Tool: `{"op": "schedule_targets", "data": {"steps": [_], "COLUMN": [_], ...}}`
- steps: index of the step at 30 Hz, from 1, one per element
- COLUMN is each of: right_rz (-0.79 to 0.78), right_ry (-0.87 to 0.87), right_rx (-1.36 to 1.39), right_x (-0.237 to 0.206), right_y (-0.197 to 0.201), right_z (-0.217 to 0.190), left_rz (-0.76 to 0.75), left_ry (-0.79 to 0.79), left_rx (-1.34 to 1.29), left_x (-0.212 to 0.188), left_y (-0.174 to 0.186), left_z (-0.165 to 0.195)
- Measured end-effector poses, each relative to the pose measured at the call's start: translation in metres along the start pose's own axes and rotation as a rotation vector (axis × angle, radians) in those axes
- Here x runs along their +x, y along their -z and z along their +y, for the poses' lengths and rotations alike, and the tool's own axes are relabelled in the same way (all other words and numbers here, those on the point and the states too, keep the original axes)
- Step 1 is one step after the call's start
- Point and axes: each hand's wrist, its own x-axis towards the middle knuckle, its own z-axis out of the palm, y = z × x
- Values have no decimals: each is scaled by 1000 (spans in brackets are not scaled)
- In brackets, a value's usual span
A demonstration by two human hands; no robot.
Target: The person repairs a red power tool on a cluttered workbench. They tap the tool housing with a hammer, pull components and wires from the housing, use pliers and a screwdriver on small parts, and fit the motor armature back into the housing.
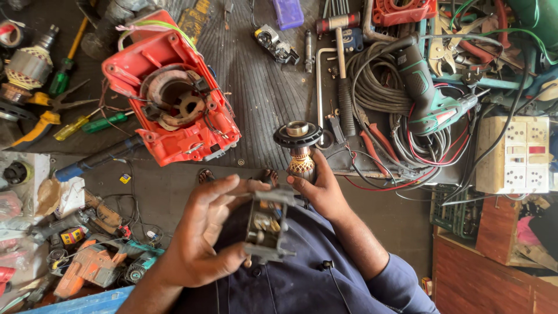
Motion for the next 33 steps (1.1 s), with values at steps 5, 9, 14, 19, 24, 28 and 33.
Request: {"op": "schedule_targets", "data": {"steps": [5,9,14,19,24,28,33], "right_rz": [-1,7,18,19,17,17,10], "right_ry": [7,3,-24,-22,-19,-52,15], "right_rx": [21,-9,-1,-5,17,94,30], "right_x": [0,-1,-3,-5,-9,-12,-17], "right_y": [1,1,0,1,3,2,-1], "right_z": [8,10,9,11,12,10,6], "left_rz": [181,193,222,260,374,396,500], "left_ry": [208,237,267,272,377,416,465], "left_rx": [-390,-592,-663,-733,-755,-725,-703], "left_x": [1,3,-1,-5,-3,-4,-7], "left_y": [-1,-1,1,3,3,3,3], "left_z": [-7,-14,-21,-33,-43,-46,-51]}}
